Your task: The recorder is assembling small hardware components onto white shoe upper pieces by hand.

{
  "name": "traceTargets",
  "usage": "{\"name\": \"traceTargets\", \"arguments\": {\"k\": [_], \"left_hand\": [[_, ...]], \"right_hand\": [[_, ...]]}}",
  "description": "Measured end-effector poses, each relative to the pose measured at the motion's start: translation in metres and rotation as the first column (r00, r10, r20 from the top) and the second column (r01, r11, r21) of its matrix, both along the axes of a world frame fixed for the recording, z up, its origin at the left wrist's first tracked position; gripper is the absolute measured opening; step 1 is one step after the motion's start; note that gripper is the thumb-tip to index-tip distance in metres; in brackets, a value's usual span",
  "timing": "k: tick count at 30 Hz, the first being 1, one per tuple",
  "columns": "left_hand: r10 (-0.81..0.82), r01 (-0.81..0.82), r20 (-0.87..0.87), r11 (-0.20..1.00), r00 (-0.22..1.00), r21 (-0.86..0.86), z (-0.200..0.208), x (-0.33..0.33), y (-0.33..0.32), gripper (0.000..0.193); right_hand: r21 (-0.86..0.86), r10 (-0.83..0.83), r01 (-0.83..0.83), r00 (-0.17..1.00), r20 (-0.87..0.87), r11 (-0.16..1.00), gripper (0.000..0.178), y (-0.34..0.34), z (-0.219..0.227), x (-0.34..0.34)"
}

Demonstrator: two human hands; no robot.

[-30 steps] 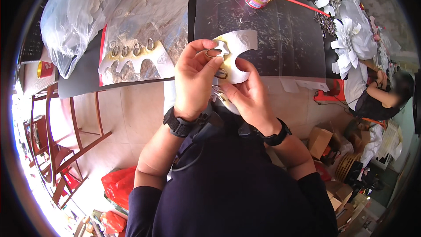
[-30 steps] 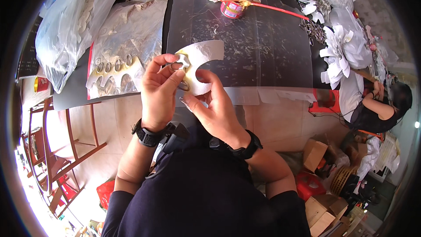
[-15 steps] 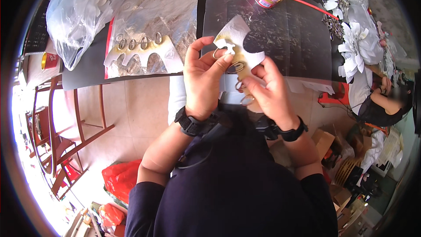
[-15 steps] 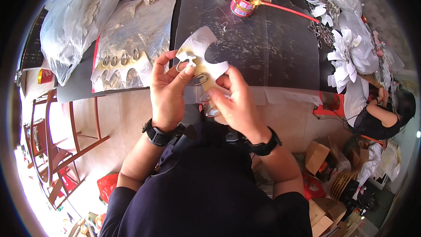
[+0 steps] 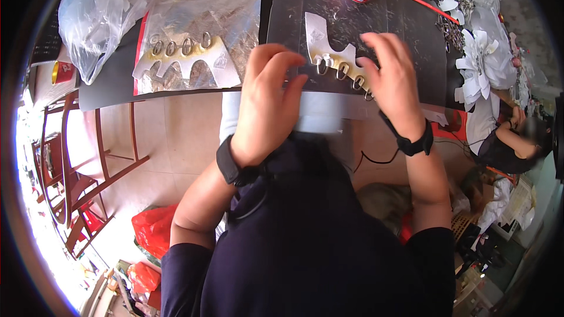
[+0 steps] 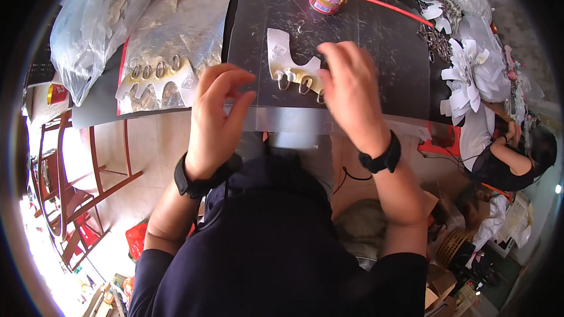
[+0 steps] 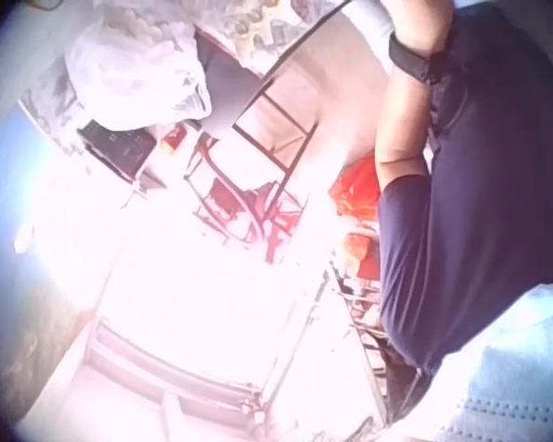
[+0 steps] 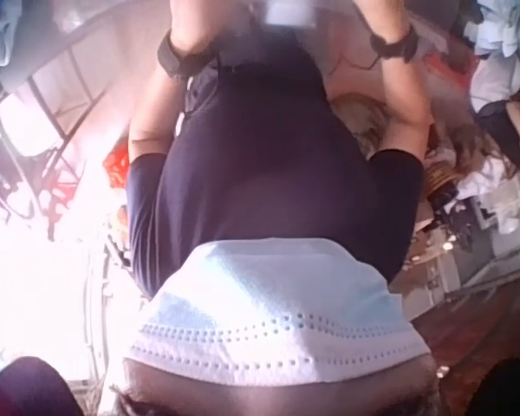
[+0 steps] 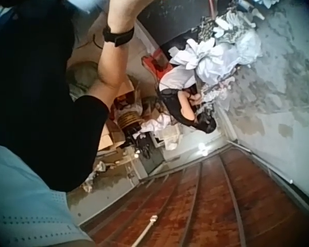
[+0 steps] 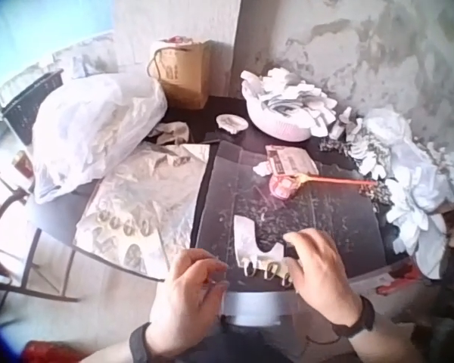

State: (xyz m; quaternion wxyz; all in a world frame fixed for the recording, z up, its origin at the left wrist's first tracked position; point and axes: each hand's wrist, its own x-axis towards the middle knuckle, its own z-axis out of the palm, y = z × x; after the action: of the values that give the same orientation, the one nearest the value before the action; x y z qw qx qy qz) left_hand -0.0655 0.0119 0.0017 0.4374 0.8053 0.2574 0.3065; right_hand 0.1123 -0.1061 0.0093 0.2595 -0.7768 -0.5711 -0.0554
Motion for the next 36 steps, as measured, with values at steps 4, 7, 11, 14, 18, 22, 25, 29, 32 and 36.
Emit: {"name": "traceTargets", "arguments": {"k": [4,7,11,14,18,22,25,29,32,36], "left_hand": [[-0.091,0.093,-0.019,0.985,0.996,0.142,-0.018,0.042,0.007,0.013],[-0.061,0.073,-0.089,0.988,0.994,0.138,-0.039,0.054,0.007,0.012],[-0.060,0.071,-0.104,0.992,0.993,0.108,-0.049,0.055,0.008,0.014],[-0.062,0.074,-0.080,0.985,0.995,0.157,-0.051,0.057,0.009,0.017],[-0.067,0.075,-0.069,0.989,0.995,0.128,-0.052,0.055,0.009,0.018],[-0.067,0.074,-0.077,0.993,0.995,0.096,-0.049,0.055,0.009,0.018],[-0.069,0.078,-0.087,0.991,0.994,0.105,-0.051,0.055,0.010,0.018],[-0.094,0.102,-0.119,0.993,0.988,0.056,-0.052,0.055,0.010,0.014],[-0.069,0.077,-0.116,0.995,0.991,0.064,-0.051,0.055,0.010,0.010],[-0.072,0.080,-0.132,0.995,0.989,0.059,-0.049,0.059,0.010,0.008]], "right_hand": [[-0.012,0.030,-0.034,0.960,-0.277,0.999,0.030,0.020,-0.018,-0.018],[-0.016,-0.004,0.000,0.958,-0.288,1.000,0.028,0.026,-0.033,-0.016],[-0.010,-0.013,0.010,0.932,-0.361,1.000,0.028,0.031,-0.040,-0.016],[0.038,-0.003,0.029,0.826,-0.563,0.999,0.028,0.033,-0.046,-0.014],[0.107,0.068,0.002,0.761,-0.645,0.994,0.029,0.026,-0.051,-0.014],[0.136,0.115,-0.041,0.791,-0.601,0.990,0.030,0.022,-0.051,-0.015],[0.145,0.134,-0.069,0.852,-0.507,0.987,0.032,0.021,-0.051,-0.014],[0.114,0.082,-0.028,0.859,-0.505,0.993,0.040,0.022,-0.043,-0.015],[0.106,0.127,-0.088,0.878,-0.462,0.990,0.044,0.021,-0.044,-0.011],[0.109,0.081,-0.034,0.881,-0.467,0.993,0.045,0.021,-0.049,-0.010]]}}
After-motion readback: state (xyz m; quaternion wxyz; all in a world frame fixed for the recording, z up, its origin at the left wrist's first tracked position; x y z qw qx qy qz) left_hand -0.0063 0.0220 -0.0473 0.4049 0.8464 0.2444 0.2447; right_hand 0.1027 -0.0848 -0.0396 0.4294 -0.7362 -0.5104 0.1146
